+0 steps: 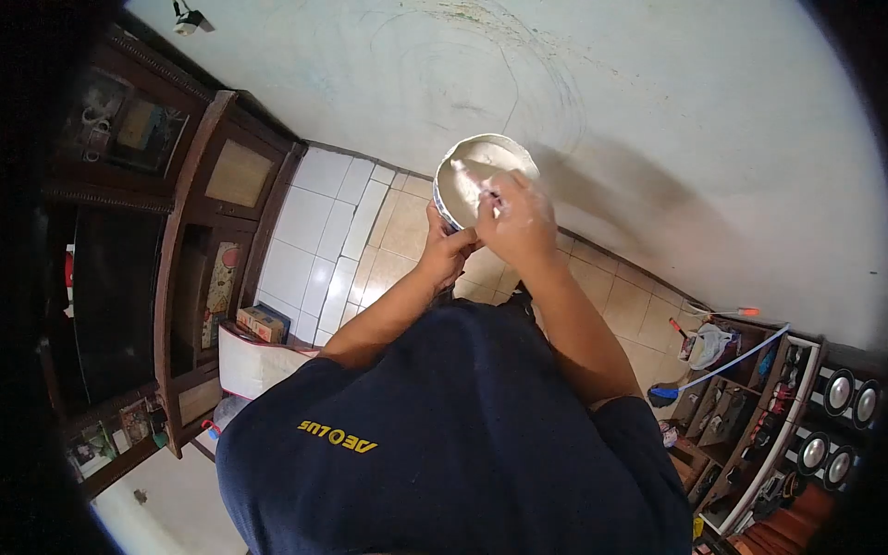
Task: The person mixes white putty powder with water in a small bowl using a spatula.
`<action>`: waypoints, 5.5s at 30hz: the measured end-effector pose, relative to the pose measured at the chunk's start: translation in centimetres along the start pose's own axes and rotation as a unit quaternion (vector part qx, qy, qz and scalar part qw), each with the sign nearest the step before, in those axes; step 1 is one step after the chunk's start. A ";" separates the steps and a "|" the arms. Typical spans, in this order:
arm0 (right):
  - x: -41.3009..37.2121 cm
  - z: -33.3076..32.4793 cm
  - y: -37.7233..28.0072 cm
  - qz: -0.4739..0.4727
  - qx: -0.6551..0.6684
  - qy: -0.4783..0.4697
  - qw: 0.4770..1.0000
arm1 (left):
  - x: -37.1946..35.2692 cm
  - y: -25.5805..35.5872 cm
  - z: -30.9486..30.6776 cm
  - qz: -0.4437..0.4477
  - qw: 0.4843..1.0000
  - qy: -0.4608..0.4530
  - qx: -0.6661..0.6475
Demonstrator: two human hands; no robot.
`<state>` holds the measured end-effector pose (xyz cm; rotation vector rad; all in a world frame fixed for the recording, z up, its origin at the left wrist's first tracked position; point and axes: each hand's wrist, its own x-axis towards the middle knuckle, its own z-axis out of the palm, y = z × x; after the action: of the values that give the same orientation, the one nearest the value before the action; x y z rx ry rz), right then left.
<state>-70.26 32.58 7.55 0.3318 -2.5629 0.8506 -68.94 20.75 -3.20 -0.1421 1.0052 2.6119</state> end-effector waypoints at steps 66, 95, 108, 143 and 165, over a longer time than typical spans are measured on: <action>2.0 0.2 3.8 0.207 0.056 -0.081 0.973 | -0.2 1.3 -1.8 -0.072 0.997 -0.009 0.033; 1.7 -4.8 0.1 0.066 0.056 -0.072 0.994 | 0.0 3.2 -2.0 -0.044 0.994 -0.052 0.088; -1.0 -3.7 0.6 0.005 -0.012 -0.010 1.000 | 0.7 4.4 -1.4 0.038 0.993 -0.080 0.084; -1.0 -13.4 12.4 0.143 0.087 -0.034 0.985 | 7.4 -7.2 10.3 0.102 0.988 -0.049 0.108; 1.3 -11.8 14.2 0.087 0.010 -0.025 0.996 | 6.1 -7.8 12.1 -0.034 0.998 0.018 0.046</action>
<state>-72.66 50.80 9.42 0.1372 -2.6620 0.9405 -71.61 35.92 -0.38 -0.1981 1.1127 2.5056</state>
